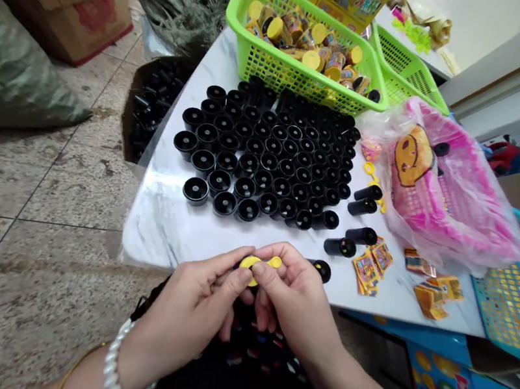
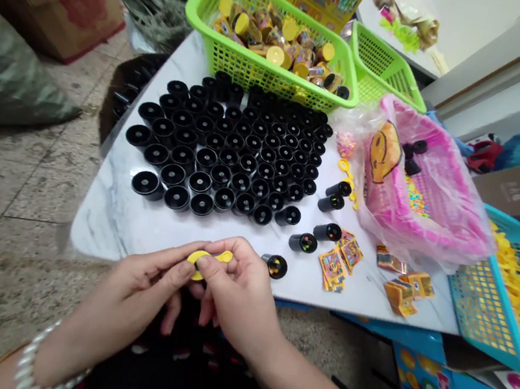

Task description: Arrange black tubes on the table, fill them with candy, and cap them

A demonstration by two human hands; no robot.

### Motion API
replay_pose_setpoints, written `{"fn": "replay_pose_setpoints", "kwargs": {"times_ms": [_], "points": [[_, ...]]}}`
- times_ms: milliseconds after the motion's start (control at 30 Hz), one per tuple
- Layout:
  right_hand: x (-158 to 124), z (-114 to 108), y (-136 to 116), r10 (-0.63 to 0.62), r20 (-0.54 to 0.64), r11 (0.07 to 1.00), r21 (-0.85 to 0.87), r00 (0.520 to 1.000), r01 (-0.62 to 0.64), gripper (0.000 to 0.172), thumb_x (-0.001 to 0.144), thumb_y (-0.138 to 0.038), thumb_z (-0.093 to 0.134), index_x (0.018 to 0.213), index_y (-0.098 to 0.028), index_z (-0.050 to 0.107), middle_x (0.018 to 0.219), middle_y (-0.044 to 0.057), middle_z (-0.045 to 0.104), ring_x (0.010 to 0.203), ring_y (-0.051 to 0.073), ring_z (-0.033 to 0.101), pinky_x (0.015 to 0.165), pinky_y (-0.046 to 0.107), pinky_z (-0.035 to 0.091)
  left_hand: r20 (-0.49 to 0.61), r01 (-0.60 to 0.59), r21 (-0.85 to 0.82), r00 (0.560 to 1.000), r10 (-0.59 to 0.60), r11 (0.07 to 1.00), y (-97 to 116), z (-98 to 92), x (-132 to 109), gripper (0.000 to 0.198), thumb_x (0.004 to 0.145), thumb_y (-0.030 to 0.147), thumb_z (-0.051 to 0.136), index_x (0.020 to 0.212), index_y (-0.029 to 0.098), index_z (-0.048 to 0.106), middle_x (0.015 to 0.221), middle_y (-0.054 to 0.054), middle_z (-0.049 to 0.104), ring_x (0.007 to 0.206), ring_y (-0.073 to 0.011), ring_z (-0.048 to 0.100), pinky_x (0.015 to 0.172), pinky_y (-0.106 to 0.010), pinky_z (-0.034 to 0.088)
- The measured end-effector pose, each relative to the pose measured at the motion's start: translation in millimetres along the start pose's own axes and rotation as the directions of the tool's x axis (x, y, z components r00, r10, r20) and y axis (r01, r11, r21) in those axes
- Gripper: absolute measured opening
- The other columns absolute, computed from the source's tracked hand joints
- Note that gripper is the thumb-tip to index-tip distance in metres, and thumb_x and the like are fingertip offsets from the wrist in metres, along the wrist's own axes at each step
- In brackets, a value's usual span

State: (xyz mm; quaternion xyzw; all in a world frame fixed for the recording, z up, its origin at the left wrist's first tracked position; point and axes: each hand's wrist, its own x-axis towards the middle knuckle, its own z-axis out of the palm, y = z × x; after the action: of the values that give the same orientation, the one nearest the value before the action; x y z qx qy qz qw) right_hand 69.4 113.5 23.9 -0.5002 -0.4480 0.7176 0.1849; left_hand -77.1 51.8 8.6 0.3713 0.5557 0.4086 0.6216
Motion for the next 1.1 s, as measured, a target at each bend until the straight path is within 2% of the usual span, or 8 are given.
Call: {"fn": "replay_pose_setpoints", "kwargs": {"times_ms": [100, 233, 333, 533, 667, 767, 900, 1100], "points": [[1.9, -1.7, -2.8, 0.037, 0.031, 0.999, -0.026, 0.999, -0.036, 0.026, 0.088, -0.043, 0.06, 0.094, -0.02, 0.051, 0.041, -0.011, 0.05, 0.028, 0.006, 0.041, 0.032, 0.013, 0.028, -0.054, 0.042, -0.102, 0.997, -0.048, 0.994, -1.7, 8.0, 3.7, 0.043, 0.093, 0.045, 0.05, 0.127, 0.02, 0.062, 0.065, 0.0, 0.065, 0.04, -0.0081, 0.053, 0.036, -0.016, 0.039], [3.9, -0.4, -4.3, 0.001, 0.034, 0.998, -0.07, 0.999, 0.002, 0.025, 0.088, -0.043, 0.059, 0.092, -0.02, 0.049, 0.039, -0.011, 0.049, 0.029, 0.006, 0.041, 0.032, 0.012, 0.026, -0.119, 0.077, -0.076, 0.989, -0.085, 0.994, -1.9, 12.2, 6.2, 0.039, 0.092, 0.046, 0.05, 0.112, 0.017, 0.069, 0.049, 0.003, 0.056, 0.034, -0.0084, 0.048, 0.031, -0.015, 0.034], [5.1, 0.2, -1.0, -0.052, 0.049, 0.996, -0.064, 0.997, 0.055, 0.025, 0.089, -0.043, 0.058, 0.094, -0.021, 0.047, 0.039, -0.012, 0.049, 0.029, 0.007, 0.041, 0.033, 0.012, 0.029, -0.087, 0.064, -0.092, 0.994, -0.072, 0.994, -2.1, 10.5, 5.4, 0.04, 0.093, 0.047, 0.049, 0.111, 0.017, 0.067, 0.052, 0.002, 0.058, 0.037, -0.0097, 0.052, 0.031, -0.015, 0.037], [7.3, -8.1, 8.0, -0.167, 0.153, 0.984, 0.082, 0.974, 0.156, 0.029, 0.09, -0.045, 0.058, 0.1, -0.019, 0.049, 0.049, -0.01, 0.054, 0.041, 0.011, 0.059, 0.044, 0.019, 0.047, 0.018, -0.007, -0.173, 1.0, 0.011, 0.985, -1.7, 6.5, 4.7, 0.043, 0.094, 0.051, 0.048, 0.11, 0.014, 0.061, 0.069, -0.006, 0.068, 0.057, -0.0169, 0.067, 0.033, -0.015, 0.041], [1.7, -9.3, 11.0, -0.173, 0.164, 0.983, 0.086, 0.971, 0.16, 0.034, 0.086, -0.044, 0.063, 0.104, -0.018, 0.051, 0.059, -0.008, 0.057, 0.045, 0.009, 0.058, 0.048, 0.02, 0.05, -0.073, -0.018, -0.126, 0.997, 0.009, 0.992, -2.5, 10.4, 4.3, 0.045, 0.093, 0.055, 0.046, 0.111, 0.016, 0.057, 0.063, -0.004, 0.067, 0.048, -0.0164, 0.065, 0.03, -0.014, 0.036], [-2.2, -5.8, 13.0, -0.192, 0.142, 0.981, 0.037, 0.971, 0.188, 0.033, 0.085, -0.041, 0.065, 0.103, -0.019, 0.048, 0.06, -0.009, 0.055, 0.044, 0.008, 0.055, 0.045, 0.019, 0.047, -0.18, -0.01, -0.023, 0.984, 0.005, 1.0, -3.2, 15.4, 6.0, 0.042, 0.091, 0.056, 0.048, 0.102, 0.017, 0.059, 0.049, 0.002, 0.06, 0.031, -0.0113, 0.052, 0.026, -0.013, 0.028], [-1.9, -2.9, 15.0, -0.24, 0.073, 0.969, -0.048, 0.968, 0.244, 0.027, 0.086, -0.036, 0.062, 0.098, -0.022, 0.043, 0.059, -0.01, 0.053, 0.044, 0.007, 0.053, 0.045, 0.017, 0.045, -0.266, -0.039, 0.063, 0.962, 0.054, 0.997, -4.7, 19.5, 9.0, 0.039, 0.092, 0.055, 0.048, 0.09, 0.018, 0.059, 0.045, 0.005, 0.054, 0.028, -0.0085, 0.046, 0.027, -0.013, 0.027], [3.4, -1.8, 14.8, -0.24, 0.114, 0.97, 0.066, 0.964, 0.234, 0.035, 0.082, -0.038, 0.065, 0.104, -0.021, 0.044, 0.055, -0.011, 0.056, 0.039, 0.008, 0.053, 0.04, 0.017, 0.046, -0.235, -0.144, 0.184, 0.954, 0.186, 0.972, -15.5, 17.9, -3.1, 0.043, 0.098, 0.048, 0.038, 0.127, 0.02, 0.054, 0.053, 0.006, 0.055, 0.034, -0.0086, 0.048, 0.033, -0.016, 0.033]]}}
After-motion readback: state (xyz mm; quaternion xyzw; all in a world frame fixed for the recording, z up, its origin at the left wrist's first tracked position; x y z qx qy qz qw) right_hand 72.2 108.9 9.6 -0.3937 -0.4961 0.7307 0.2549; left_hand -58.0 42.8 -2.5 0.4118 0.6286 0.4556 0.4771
